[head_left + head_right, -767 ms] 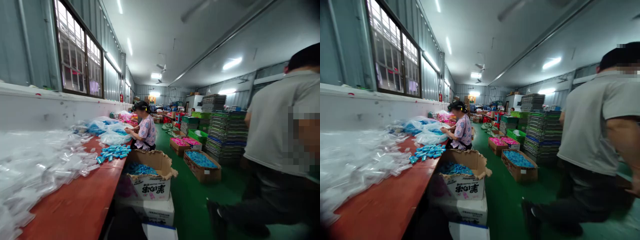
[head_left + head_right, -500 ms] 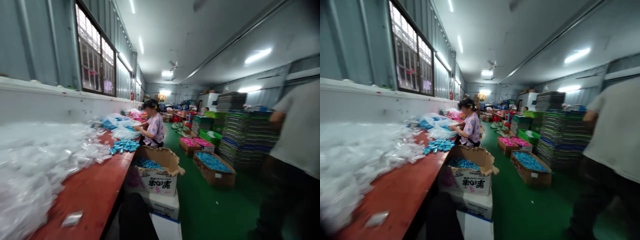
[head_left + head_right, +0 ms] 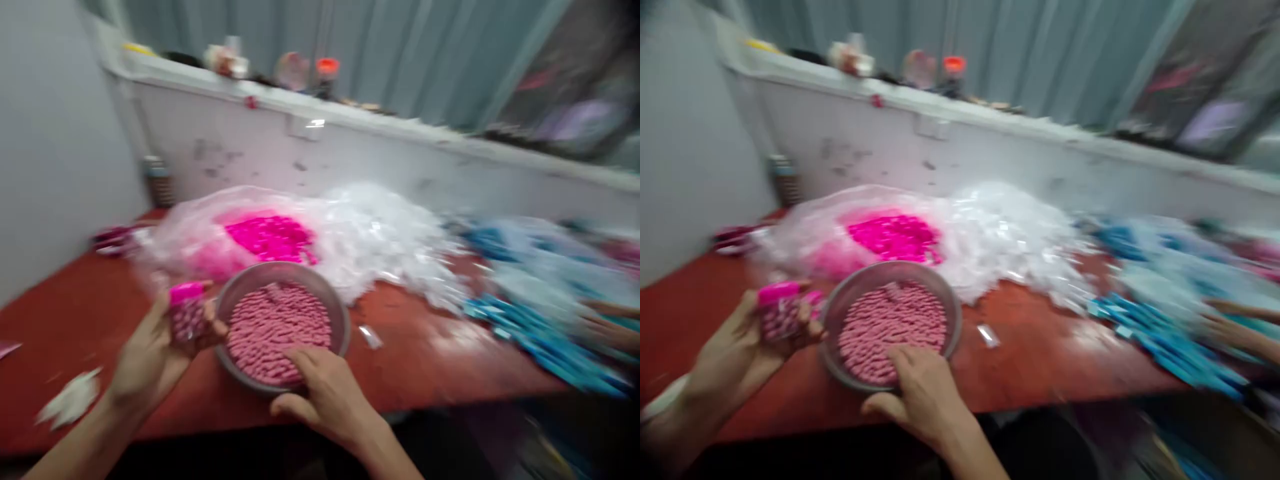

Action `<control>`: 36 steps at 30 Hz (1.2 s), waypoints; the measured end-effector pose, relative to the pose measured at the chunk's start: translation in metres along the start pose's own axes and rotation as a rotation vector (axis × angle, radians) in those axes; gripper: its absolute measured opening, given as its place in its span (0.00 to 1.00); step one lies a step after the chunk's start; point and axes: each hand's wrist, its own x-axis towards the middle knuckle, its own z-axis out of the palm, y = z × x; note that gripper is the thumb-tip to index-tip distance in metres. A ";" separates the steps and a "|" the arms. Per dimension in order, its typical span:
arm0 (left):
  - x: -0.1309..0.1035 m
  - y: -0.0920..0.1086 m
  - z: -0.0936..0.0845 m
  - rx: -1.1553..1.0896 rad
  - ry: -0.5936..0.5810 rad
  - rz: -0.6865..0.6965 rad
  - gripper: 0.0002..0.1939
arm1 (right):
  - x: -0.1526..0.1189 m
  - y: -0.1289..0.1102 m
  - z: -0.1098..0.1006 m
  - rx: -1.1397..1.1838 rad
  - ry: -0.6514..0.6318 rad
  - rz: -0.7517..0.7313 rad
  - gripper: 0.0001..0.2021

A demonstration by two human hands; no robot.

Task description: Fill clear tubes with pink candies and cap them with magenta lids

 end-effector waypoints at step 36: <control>0.055 -0.046 -0.042 0.667 0.081 0.274 0.17 | 0.174 0.111 0.063 0.034 -0.276 0.378 0.11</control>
